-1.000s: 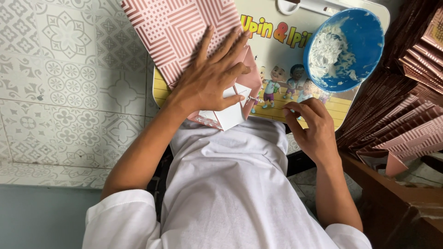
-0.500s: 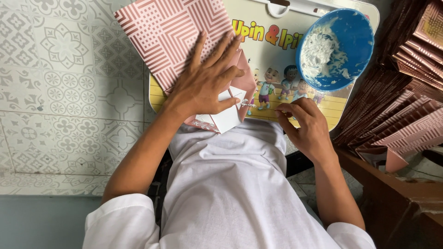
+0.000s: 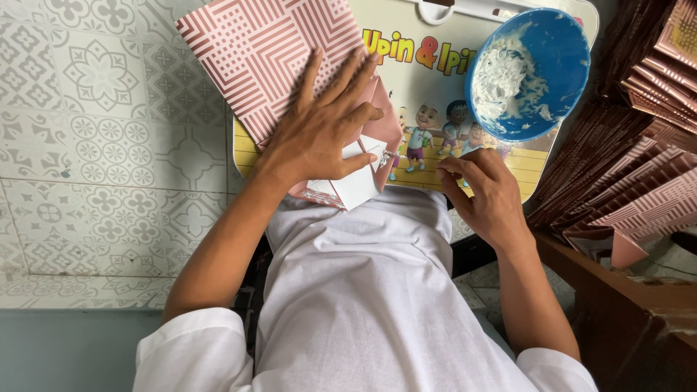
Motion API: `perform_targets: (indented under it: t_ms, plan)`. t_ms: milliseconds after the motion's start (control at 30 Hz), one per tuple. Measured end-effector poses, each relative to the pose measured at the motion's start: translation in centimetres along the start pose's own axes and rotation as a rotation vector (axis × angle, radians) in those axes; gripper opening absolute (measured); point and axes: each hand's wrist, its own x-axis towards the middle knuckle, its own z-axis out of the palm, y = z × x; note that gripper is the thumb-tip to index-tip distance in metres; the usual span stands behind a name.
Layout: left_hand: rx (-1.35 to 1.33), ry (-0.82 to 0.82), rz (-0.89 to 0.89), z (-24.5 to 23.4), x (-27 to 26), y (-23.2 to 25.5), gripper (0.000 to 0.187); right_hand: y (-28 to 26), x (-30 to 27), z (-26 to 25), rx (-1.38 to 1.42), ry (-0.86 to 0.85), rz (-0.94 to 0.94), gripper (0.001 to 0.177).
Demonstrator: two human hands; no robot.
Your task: Folding patterned paper and applying adhesive with a stick to assemble small pouches.
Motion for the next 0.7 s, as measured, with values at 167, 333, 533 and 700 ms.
perform_targets:
  t_ms: [167, 333, 533, 700]
  plan:
    - [0.01, 0.022, 0.023, -0.3, 0.0, -0.1, 0.055, -0.5, -0.3, 0.1, 0.03, -0.027, -0.016, 0.014]
    - [0.032, -0.008, 0.041, -0.3, 0.3, -0.7, 0.059, -0.8, -0.9, 0.2, 0.059, -0.047, -0.006, 0.013]
    - [0.049, -0.048, 0.055, -0.4, 0.6, -0.9, 0.066, -1.1, -0.9, 0.4, 0.126, 0.021, -0.028, 0.015]
    - [0.059, -0.035, 0.069, -0.3, 0.5, -1.1, 0.066, -0.8, -1.0, 1.2, 0.026, 0.037, -0.027, 0.012]
